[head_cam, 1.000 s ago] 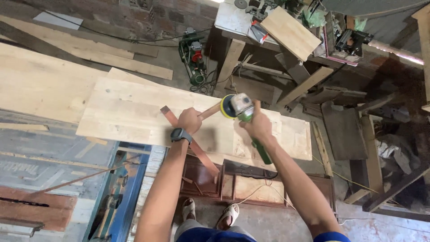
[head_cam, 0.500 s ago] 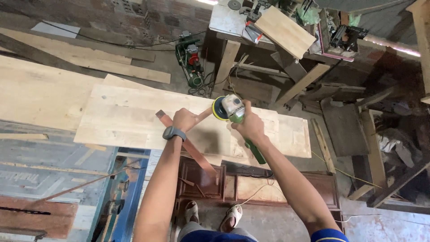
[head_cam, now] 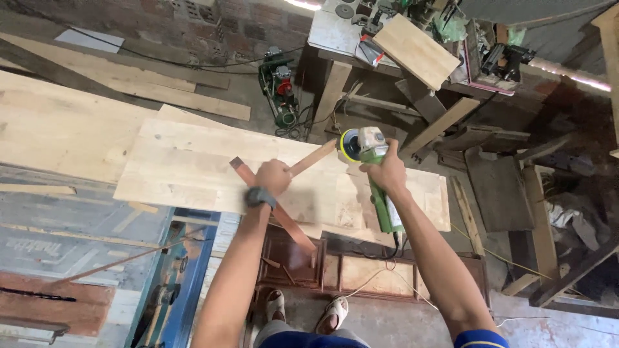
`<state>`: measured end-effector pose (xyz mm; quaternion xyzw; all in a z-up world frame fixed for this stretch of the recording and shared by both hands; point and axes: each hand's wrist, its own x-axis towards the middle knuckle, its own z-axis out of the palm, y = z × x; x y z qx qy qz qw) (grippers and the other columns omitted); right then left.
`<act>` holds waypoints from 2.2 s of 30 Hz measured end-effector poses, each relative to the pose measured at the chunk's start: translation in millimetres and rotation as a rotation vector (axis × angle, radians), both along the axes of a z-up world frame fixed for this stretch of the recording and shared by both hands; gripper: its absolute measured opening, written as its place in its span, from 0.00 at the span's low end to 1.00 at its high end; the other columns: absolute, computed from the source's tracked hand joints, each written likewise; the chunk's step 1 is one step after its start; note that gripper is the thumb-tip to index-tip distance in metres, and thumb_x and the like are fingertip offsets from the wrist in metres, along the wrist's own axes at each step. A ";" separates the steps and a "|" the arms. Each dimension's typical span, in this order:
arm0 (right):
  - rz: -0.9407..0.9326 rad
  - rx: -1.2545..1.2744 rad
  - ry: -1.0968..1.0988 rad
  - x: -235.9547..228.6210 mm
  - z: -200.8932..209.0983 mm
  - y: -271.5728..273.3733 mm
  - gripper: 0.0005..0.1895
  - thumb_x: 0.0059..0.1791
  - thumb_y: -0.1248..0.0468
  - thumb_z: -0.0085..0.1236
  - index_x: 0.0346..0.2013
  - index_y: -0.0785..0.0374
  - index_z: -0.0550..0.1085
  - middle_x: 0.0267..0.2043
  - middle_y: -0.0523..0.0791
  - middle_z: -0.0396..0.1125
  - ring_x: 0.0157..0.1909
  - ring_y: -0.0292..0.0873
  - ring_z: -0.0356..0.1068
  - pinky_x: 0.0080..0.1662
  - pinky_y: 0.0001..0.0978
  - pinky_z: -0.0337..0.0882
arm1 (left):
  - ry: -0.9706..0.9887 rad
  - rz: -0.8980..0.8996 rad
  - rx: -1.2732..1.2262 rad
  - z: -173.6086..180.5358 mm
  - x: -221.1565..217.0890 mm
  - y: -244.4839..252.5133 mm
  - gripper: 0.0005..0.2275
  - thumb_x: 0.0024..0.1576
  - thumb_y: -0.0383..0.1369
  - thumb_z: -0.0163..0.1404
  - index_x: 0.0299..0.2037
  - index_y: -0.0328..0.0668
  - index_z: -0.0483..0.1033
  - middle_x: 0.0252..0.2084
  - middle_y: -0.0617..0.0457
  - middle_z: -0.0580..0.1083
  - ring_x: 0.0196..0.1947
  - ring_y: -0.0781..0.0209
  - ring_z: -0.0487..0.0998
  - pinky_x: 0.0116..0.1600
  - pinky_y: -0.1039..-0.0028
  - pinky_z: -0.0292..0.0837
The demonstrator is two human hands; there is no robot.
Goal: The person cuts a small wooden piece with a jigsaw, applies glue to it, and then sands the piece with an orbital sander. The person handles the wood and tools directly, moving between a workbench and a larger wooden surface.
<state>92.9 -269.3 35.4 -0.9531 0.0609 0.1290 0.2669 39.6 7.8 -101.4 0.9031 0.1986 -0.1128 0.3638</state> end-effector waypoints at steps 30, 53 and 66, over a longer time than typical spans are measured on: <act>0.210 -0.159 0.069 -40.2 -5.6 16.7 0.46 0.40 0.51 0.66 0.66 0.36 0.49 0.51 0.56 0.72 0.60 0.64 0.71 0.61 0.58 0.68 | -0.244 -0.193 0.146 -68.7 -30.7 -8.4 0.11 0.60 0.40 0.49 0.35 0.45 0.63 0.36 0.55 0.60 0.33 0.53 0.72 0.42 0.69 0.72; 0.199 -0.193 0.092 -41.1 26.4 22.9 0.47 0.42 0.54 0.68 0.67 0.41 0.48 0.53 0.58 0.71 0.60 0.65 0.70 0.62 0.60 0.67 | -0.223 -0.344 0.415 -69.9 -24.0 -4.8 0.09 0.63 0.42 0.44 0.34 0.49 0.69 0.34 0.58 0.61 0.31 0.58 0.75 0.39 0.66 0.78; -0.182 0.227 -0.014 -36.6 1.8 -58.3 0.50 0.35 0.53 0.75 0.65 0.42 0.54 0.56 0.55 0.69 0.63 0.60 0.67 0.63 0.54 0.64 | -0.002 -0.061 0.252 -59.5 0.9 3.7 0.11 0.61 0.43 0.48 0.30 0.68 0.85 0.36 0.56 0.69 0.38 0.55 0.78 0.43 0.67 0.71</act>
